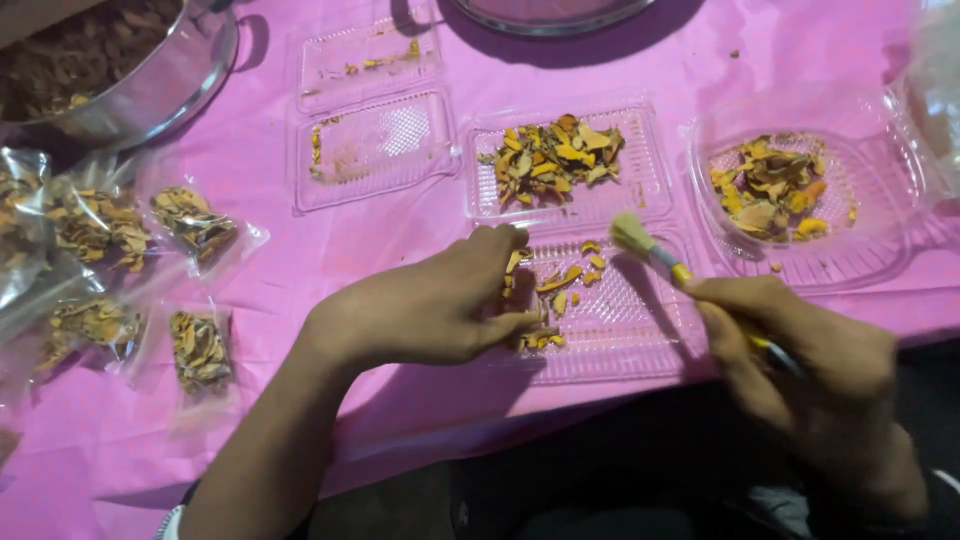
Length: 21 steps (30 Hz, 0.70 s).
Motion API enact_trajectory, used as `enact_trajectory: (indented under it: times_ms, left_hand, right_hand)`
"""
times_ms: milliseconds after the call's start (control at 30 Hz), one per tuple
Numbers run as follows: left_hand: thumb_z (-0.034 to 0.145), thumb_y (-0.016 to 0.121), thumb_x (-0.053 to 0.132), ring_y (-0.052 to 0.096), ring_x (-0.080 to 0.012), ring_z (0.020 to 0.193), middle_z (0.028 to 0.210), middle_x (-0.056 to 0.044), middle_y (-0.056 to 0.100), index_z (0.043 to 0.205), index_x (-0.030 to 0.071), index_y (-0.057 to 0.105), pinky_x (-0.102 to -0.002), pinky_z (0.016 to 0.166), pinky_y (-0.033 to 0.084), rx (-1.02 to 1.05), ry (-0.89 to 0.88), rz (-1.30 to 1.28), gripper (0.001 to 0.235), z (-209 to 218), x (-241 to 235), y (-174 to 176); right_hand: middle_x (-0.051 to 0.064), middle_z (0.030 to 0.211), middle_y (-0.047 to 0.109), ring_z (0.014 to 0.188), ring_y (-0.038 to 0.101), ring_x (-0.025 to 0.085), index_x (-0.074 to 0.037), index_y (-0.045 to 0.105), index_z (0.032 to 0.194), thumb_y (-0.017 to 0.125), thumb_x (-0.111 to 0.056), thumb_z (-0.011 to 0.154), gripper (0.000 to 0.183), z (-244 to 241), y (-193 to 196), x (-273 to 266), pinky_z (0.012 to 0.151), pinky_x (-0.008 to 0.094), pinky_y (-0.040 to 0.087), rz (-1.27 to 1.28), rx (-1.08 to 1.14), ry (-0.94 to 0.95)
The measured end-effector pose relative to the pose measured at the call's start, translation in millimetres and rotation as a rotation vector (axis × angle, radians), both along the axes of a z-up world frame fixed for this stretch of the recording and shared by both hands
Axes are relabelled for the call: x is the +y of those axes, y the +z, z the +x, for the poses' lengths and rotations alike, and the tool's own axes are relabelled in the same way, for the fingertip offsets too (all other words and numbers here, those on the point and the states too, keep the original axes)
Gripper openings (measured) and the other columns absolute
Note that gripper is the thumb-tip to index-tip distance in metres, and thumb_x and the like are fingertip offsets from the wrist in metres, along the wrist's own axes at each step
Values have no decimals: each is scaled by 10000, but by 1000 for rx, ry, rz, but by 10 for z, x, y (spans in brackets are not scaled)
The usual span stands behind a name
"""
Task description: A person is sorting and arranging dried tea leaves into small plastic containers using a brush and their hands on a pink-covered table.
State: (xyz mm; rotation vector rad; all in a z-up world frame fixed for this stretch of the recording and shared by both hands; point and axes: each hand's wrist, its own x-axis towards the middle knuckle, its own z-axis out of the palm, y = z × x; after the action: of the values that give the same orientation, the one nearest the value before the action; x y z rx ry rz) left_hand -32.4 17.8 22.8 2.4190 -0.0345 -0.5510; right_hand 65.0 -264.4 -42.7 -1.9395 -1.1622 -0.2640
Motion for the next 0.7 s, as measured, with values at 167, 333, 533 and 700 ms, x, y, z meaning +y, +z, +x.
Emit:
enact_trajectory:
  times_ms: [167,333,533,700]
  left_hand:
    - [943,627,189,512,-268,879,1001,-120,491,901,77,511,-393,814,461,-241,-144,-23,167,-44,171,-350]
    - [959,614,220,590,-212,798,975,-99,580,1068,56,436,-339,692,481,-106,5,-53,265,-82,131,-270]
    - [980,603,238,562,-299,890,990,-160,528,942,67,469,-404,763,480,-202,-77,44,221,-52,208,-427]
    - [1020,588,312,530,-246,848,980,-119,532,935,100,482,-391,727,465,-128,-40,60,252,-52,158,-320]
  right_hand:
    - [70,1068,760,858,746,142,-35,682,1177,652,-139,951,251,-155,46,293,753,278,562,-65,26,133]
    - [39,1075,779,764,745,94,-59,713,1160,684,-84,938,225,-221,178,331,755,243,566,-58,-60,160]
    - [67,938,751,713,674,200,-37,755,1104,621,-89,1091,144,-80,187,247,650,356,460,-115,-171,-122]
    - [36,936,770,707,714,109,-47,724,1043,622,-110,971,140,-298,350,381,672,256,541,-64,-23,142]
